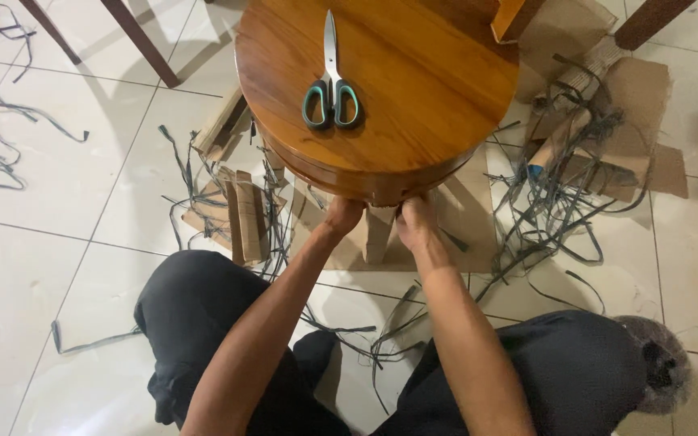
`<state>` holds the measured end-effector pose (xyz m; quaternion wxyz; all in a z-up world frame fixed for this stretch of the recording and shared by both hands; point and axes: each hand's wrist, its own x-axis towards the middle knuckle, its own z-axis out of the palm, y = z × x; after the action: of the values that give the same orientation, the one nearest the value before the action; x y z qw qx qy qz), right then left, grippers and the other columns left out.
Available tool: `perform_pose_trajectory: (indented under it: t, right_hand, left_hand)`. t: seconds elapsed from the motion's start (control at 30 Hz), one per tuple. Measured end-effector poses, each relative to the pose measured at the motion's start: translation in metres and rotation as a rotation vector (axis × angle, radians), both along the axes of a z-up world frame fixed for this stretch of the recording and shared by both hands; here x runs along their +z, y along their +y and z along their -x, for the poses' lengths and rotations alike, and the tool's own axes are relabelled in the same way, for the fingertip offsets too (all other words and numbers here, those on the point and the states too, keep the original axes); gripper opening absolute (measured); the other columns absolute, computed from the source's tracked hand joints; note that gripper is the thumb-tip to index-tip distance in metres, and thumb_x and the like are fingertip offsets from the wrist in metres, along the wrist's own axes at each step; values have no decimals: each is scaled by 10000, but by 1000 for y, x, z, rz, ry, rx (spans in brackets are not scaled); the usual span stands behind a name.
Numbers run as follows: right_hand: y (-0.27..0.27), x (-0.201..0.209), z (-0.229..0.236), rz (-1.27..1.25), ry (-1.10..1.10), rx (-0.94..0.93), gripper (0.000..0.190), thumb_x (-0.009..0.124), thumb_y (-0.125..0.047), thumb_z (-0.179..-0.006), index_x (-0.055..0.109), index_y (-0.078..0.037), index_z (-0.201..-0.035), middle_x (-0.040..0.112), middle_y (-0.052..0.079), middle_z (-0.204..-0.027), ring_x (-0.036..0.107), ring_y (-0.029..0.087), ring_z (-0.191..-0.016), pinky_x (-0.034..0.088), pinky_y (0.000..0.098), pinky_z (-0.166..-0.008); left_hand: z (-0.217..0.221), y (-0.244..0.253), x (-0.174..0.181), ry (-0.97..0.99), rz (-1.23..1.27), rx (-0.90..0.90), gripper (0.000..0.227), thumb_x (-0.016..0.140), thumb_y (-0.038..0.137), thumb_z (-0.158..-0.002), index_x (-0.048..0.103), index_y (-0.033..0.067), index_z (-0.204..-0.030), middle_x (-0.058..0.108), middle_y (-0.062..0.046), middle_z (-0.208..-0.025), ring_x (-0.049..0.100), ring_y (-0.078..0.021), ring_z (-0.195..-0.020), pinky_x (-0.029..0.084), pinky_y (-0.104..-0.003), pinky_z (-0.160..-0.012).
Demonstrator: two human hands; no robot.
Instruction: Wrapping a wooden table leg with black plastic strips to finish the piece.
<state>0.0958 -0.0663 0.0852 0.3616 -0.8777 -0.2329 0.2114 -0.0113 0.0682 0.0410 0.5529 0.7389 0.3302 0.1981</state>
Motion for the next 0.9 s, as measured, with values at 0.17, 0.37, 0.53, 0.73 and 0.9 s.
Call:
perform_pose_trajectory:
  t: [0.17,0.37,0.53,0.73,0.9]
  right_hand:
    - [-17,49,42,-267,221,-177,447,468,27,-883,610,-58,-1299,614,206,-1316,555,368,-1307,418,489,-1101]
    - [-28,-43,49,-1129,755,-520,269,624,-228,-1043,584,-94,-1273,584,145,-1412,489,340,-1396,319,528,-1205]
    - [-48,-28,71,-1057,593,-608,329,613,-324,-1056,625,-42,-1225,673,150,-1244,622,301,-1250,485,479,-1101]
    - [-36,35,112,-750,-354,-330,134,683,-164,-1008,716,-35,-1016,767,160,-943,768,256,-858,659,381,-735]
    - [-35,9,107,-743,-792,-90,109,682,-132,-1003,760,-64,-1041,769,69,-1041,750,267,-950,594,364,-833]
  left_hand:
    - [12,-17,-4,-86,23,117,122,604,139,-943,662,32,-952,757,-189,-912,755,-332,-891,615,-494,-711]
    - [32,-47,15,-381,192,263,180,575,124,-1029,649,-40,-1038,733,-272,-966,741,-396,-932,639,-498,-783]
    - [53,-59,17,-430,182,356,219,605,178,-1042,677,-20,-981,749,-236,-928,749,-338,-913,641,-476,-801]
    - [78,-76,37,-359,-41,406,206,661,239,-1026,706,58,-939,751,-165,-913,749,-295,-815,642,-395,-717]
    - [87,-84,50,-383,-296,357,56,711,135,-977,696,84,-957,732,-118,-931,735,-306,-883,642,-376,-753]
